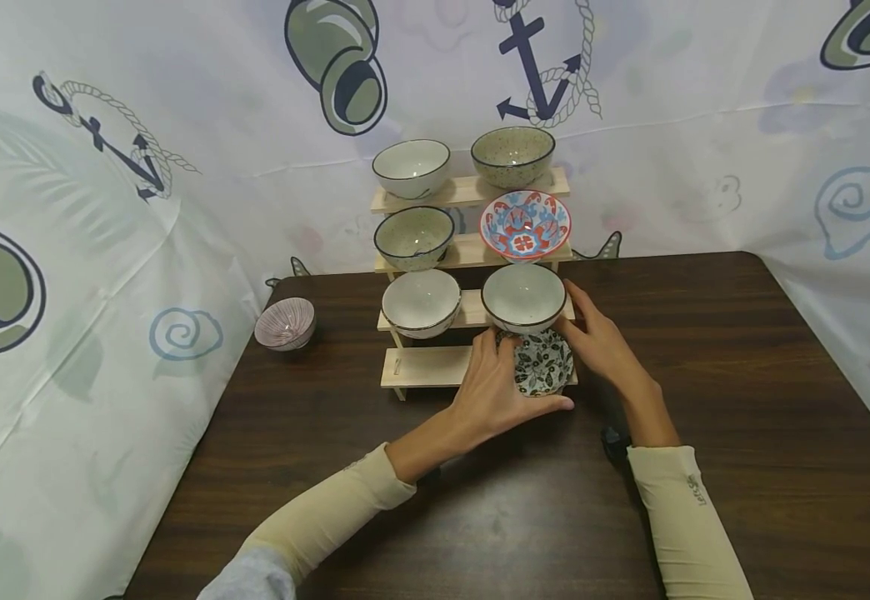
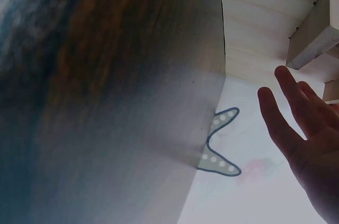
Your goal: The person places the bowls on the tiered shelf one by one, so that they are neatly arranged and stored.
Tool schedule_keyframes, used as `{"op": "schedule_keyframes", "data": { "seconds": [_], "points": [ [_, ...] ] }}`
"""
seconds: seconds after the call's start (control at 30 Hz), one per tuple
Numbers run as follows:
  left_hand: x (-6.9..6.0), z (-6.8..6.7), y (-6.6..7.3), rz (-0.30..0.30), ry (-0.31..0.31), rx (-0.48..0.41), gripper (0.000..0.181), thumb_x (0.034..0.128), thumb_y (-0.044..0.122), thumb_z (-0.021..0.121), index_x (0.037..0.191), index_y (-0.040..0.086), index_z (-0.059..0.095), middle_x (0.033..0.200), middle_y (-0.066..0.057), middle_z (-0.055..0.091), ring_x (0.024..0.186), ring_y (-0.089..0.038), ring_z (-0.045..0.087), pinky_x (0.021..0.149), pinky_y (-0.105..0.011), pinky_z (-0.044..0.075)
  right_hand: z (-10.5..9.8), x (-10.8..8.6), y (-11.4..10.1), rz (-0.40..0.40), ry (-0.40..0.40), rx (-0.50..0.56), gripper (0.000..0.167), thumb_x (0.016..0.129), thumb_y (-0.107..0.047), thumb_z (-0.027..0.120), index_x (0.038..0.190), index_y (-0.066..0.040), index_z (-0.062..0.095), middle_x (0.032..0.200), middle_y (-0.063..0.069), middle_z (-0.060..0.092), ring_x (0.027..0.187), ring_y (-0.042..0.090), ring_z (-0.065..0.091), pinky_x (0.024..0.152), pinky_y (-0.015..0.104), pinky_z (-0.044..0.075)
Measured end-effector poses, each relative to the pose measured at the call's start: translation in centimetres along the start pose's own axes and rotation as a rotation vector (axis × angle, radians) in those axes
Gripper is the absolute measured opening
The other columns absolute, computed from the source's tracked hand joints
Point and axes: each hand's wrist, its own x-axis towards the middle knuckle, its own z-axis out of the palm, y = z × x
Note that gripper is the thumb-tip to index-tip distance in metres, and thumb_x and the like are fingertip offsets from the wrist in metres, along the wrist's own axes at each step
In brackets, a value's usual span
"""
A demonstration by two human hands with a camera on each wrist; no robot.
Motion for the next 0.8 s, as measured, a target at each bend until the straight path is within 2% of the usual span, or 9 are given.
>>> {"op": "schedule_keyframes", "data": {
  "seconds": [0.17, 0.3, 0.43, 0.57, 0.8],
  "points": [
    [-0.3, -0.8, -0.5, 0.02, -0.028, 0.0, 0.115, 0.0642, 0.087, 0.075, 0.144, 0.009, 0.049, 0.144, -0.018, 0.05, 0.128, -0.028, 0.051, 0.107, -0.04, 0.048, -0.1, 0.0, -0.2, -0.012, 0.008, 0.001, 0.072, 0.109, -0.046, 0.046, 0.168, -0.028, 0.009, 0.172, 0.019, 0.02, 0.147, 0.055, 0.037, 0.112, 0.075, 0.034],
    [-0.8, -1.5, -1.2, 0.021, -0.09, 0.0, 0.118, 0.0686, 0.084, 0.074, 0.152, 0.007, 0.042, 0.156, -0.019, 0.044, 0.144, -0.029, 0.045, 0.119, -0.043, 0.042, -0.2, -0.1, -0.3, -0.023, 0.009, 0.009, 0.072, 0.109, -0.044, 0.047, 0.168, -0.027, 0.009, 0.173, 0.018, 0.018, 0.149, 0.054, 0.034, 0.114, 0.074, 0.033],
    [-1.1, -2.2, -2.0, 0.028, -0.153, -0.007, 0.118, 0.0724, 0.083, 0.072, 0.156, 0.007, 0.039, 0.159, -0.017, 0.042, 0.147, -0.029, 0.044, 0.121, -0.046, 0.04, -0.3, -0.1, -0.2, -0.019, 0.003, 0.018, 0.073, 0.109, -0.044, 0.047, 0.168, -0.027, 0.008, 0.173, 0.017, 0.015, 0.15, 0.054, 0.031, 0.115, 0.074, 0.031],
    [-1.4, -2.8, -2.9, 0.052, -0.185, -0.025, 0.114, 0.075, 0.082, 0.071, 0.156, 0.009, 0.038, 0.161, -0.015, 0.039, 0.147, -0.029, 0.044, 0.12, -0.046, 0.042, -0.3, -0.2, -0.2, -0.021, -0.006, 0.027, 0.073, 0.109, -0.043, 0.047, 0.168, -0.027, 0.007, 0.174, 0.018, 0.014, 0.15, 0.054, 0.031, 0.114, 0.075, 0.031],
    [-2.4, -3.8, -4.5, 0.139, -0.168, -0.041, 0.111, 0.0755, 0.079, 0.074, 0.156, 0.01, 0.039, 0.161, -0.015, 0.039, 0.147, -0.03, 0.042, 0.12, -0.044, 0.042, -0.1, -0.1, -0.1, -0.015, -0.003, 0.028, 0.073, 0.109, -0.044, 0.047, 0.168, -0.026, 0.008, 0.173, 0.017, 0.016, 0.151, 0.052, 0.032, 0.114, 0.073, 0.033]
  ]
}}
